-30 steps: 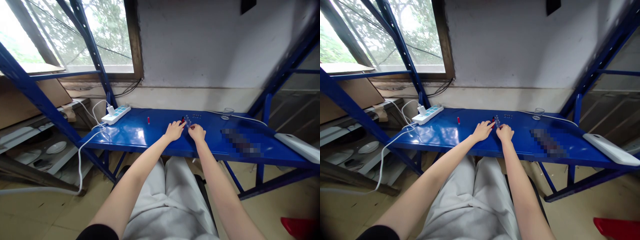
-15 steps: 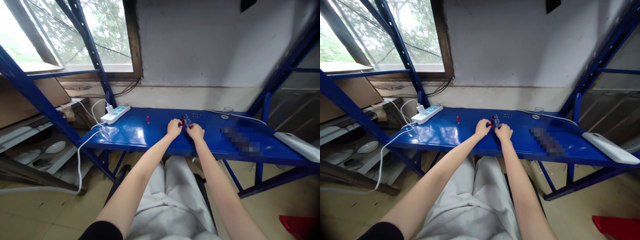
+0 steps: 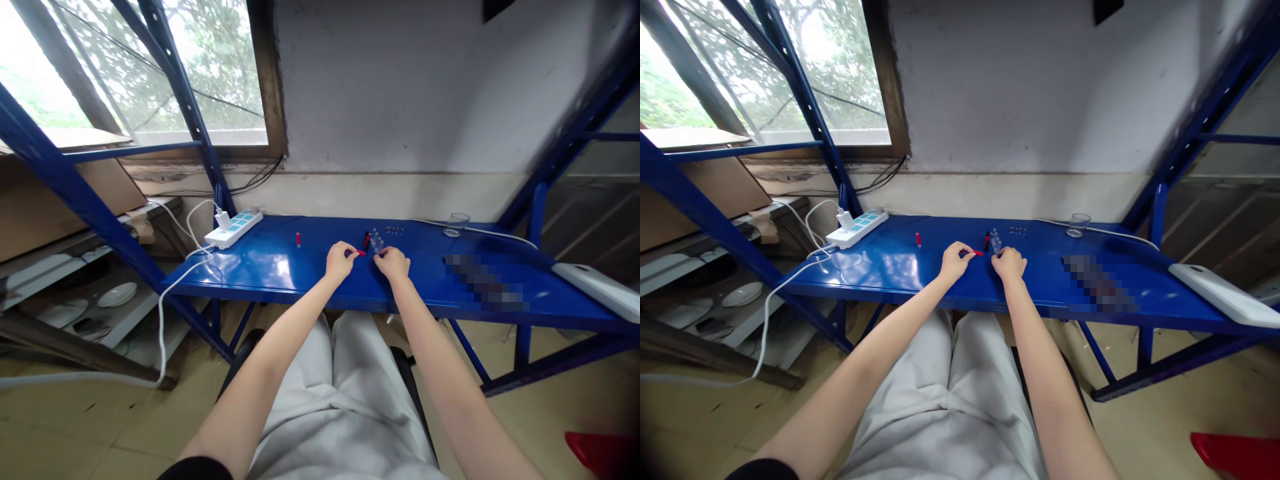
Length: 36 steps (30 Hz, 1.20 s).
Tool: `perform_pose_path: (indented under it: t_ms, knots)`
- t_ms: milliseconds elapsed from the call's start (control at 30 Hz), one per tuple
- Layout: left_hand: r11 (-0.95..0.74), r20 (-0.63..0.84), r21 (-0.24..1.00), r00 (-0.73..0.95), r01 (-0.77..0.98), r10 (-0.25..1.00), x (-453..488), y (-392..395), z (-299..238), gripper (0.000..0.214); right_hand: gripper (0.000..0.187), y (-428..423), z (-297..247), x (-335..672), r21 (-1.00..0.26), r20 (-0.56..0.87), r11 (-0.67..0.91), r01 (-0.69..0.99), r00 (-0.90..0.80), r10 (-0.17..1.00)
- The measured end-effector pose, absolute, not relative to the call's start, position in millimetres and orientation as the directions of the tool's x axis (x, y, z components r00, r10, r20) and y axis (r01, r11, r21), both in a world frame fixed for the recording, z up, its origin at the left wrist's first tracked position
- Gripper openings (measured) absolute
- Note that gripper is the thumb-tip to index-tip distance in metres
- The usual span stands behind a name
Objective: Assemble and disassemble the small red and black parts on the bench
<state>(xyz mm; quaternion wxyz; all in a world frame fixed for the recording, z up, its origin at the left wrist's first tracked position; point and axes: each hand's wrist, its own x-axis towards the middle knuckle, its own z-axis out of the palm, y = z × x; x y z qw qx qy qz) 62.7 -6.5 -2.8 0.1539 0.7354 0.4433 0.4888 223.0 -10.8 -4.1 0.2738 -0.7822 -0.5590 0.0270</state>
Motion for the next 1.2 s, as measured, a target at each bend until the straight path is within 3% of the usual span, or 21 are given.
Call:
perform_pose_path:
  t_ms: [200, 567, 800, 967, 1200]
  knots:
    - [-0.574, 0.606, 0.735, 0.028, 0.362, 0.795, 58, -12, -4, 0.003, 0.027, -8, -5, 224, -0.441, 0.243, -0.242, 0.864, 0.375, 0.895]
    - [-0.586, 0.619, 0.750, -0.015, 0.307, 0.785, 58, -11, -4, 0.003, 0.020, -8, -4, 225, -0.440, 0.236, -0.225, 0.869, 0.353, 0.905]
    - [-0.602, 0.636, 0.744, -0.029, 0.289, 0.772, 58, -10, -4, 0.003, 0.013, -16, -5, 214, -0.283, 0.458, 0.016, 0.959, 0.121, 0.881]
    - [-0.605, 0.637, 0.743, -0.025, 0.285, 0.770, 59, -10, -5, 0.003, 0.011, -21, -1, 202, -0.168, 0.447, 0.051, 0.984, 0.030, 0.894]
    - [-0.604, 0.637, 0.740, -0.020, 0.296, 0.770, 59, -7, -8, 0.003, 0.011, -24, 2, 199, -0.138, 0.436, 0.044, 0.989, 0.021, 0.900]
